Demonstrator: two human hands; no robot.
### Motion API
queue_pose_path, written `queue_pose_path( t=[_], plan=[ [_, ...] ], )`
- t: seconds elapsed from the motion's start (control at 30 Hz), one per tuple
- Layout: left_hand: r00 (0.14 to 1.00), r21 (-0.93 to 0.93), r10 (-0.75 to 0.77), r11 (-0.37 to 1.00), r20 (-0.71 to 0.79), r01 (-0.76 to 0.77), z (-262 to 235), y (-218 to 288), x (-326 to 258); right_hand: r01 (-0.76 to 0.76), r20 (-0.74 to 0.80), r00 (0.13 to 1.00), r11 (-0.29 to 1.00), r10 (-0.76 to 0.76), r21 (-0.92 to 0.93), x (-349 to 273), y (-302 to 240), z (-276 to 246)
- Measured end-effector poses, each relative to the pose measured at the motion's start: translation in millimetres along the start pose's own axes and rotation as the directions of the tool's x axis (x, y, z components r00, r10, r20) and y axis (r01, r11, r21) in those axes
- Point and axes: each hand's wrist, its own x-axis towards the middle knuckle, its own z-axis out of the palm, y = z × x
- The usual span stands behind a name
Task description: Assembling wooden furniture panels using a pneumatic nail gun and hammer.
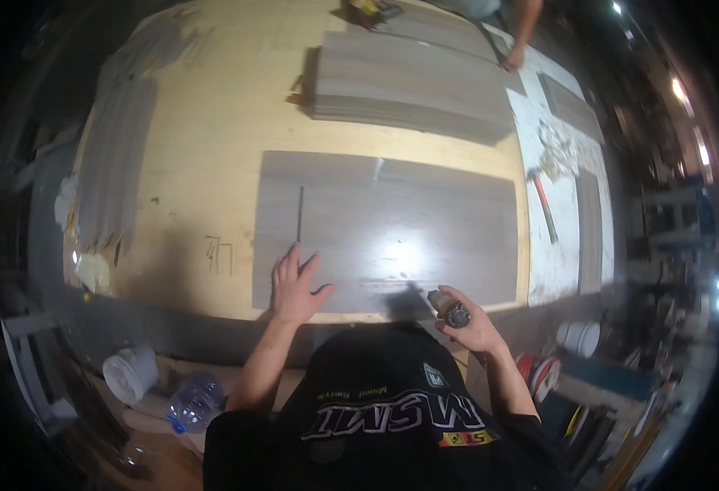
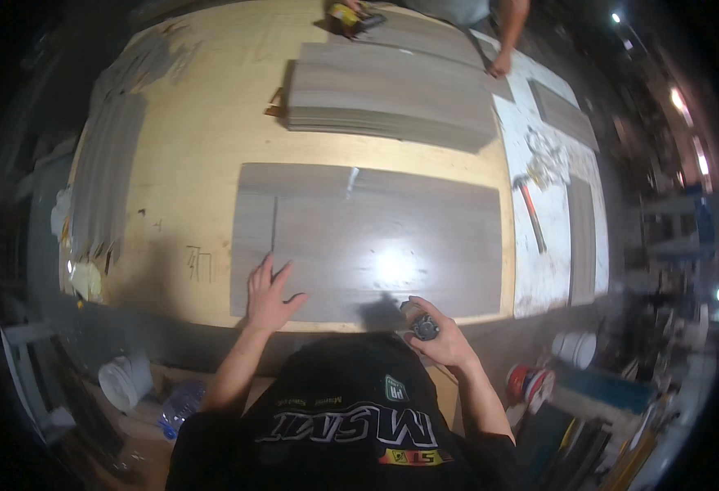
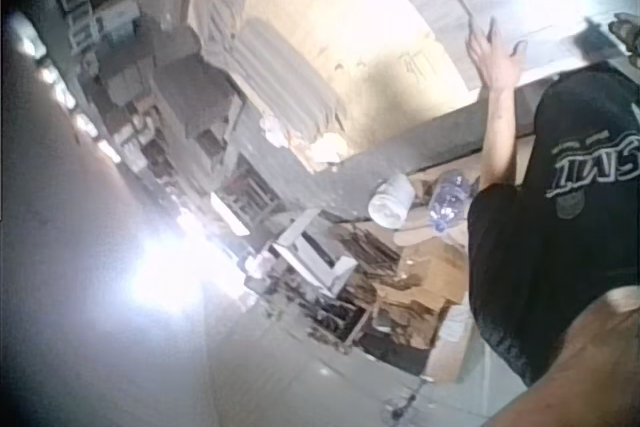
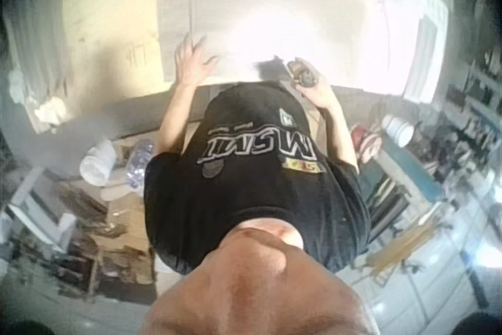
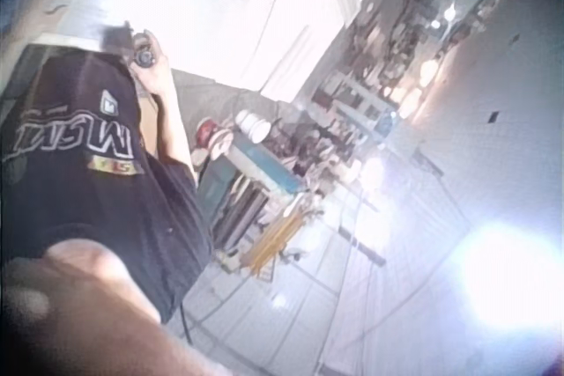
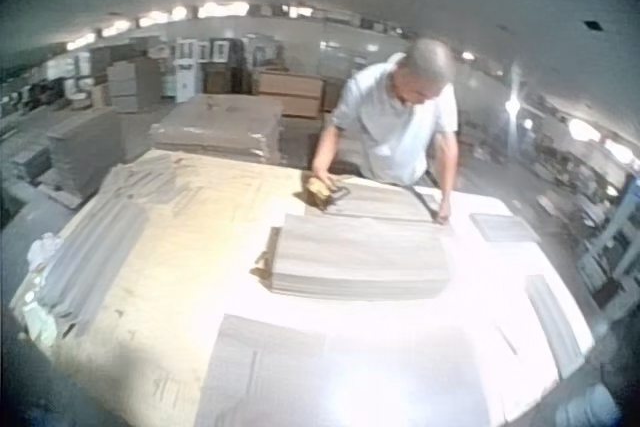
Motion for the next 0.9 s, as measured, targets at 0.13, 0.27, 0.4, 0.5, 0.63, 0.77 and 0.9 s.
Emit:
queue_pose_path(
  t=[0.13, 0.27, 0.4, 0.5, 0.63, 0.77, 0.9],
  plan=[
    [0.995, 0.085, 0.064, 0.994, 0.076, -0.070, -11, 18, 7, -0.226, -0.057, 0.969, 0.957, 0.240, 0.180, -41, 25, 2],
    [0.903, 0.221, 0.210, 0.926, 0.376, -0.308, 17, 58, 19, -0.092, -0.136, 0.983, 0.970, 0.125, 0.225, -47, 82, 7],
    [0.857, 0.209, 0.354, 0.868, 0.374, -0.450, 72, 110, 34, -0.039, -0.138, 0.988, 0.974, 0.072, 0.225, -40, 84, -4],
    [0.853, 0.242, 0.368, 0.849, 0.370, -0.471, 88, 137, 47, -0.043, -0.069, 0.996, 0.973, 0.060, 0.228, -35, 73, -25],
    [0.863, 0.268, 0.350, 0.848, 0.365, -0.458, 94, 145, 45, 0.027, -0.059, 0.998, 0.964, -0.012, 0.263, -21, 80, -39],
    [0.877, 0.270, 0.347, 0.856, 0.332, -0.441, 94, 147, 45, 0.132, -0.018, 0.991, 0.971, -0.131, 0.201, -5, 63, -47],
    [0.878, 0.253, 0.330, 0.869, 0.346, -0.426, 92, 144, 46, 0.160, 0.062, 0.983, 0.975, -0.171, 0.157, 14, 53, -39]
  ],
)
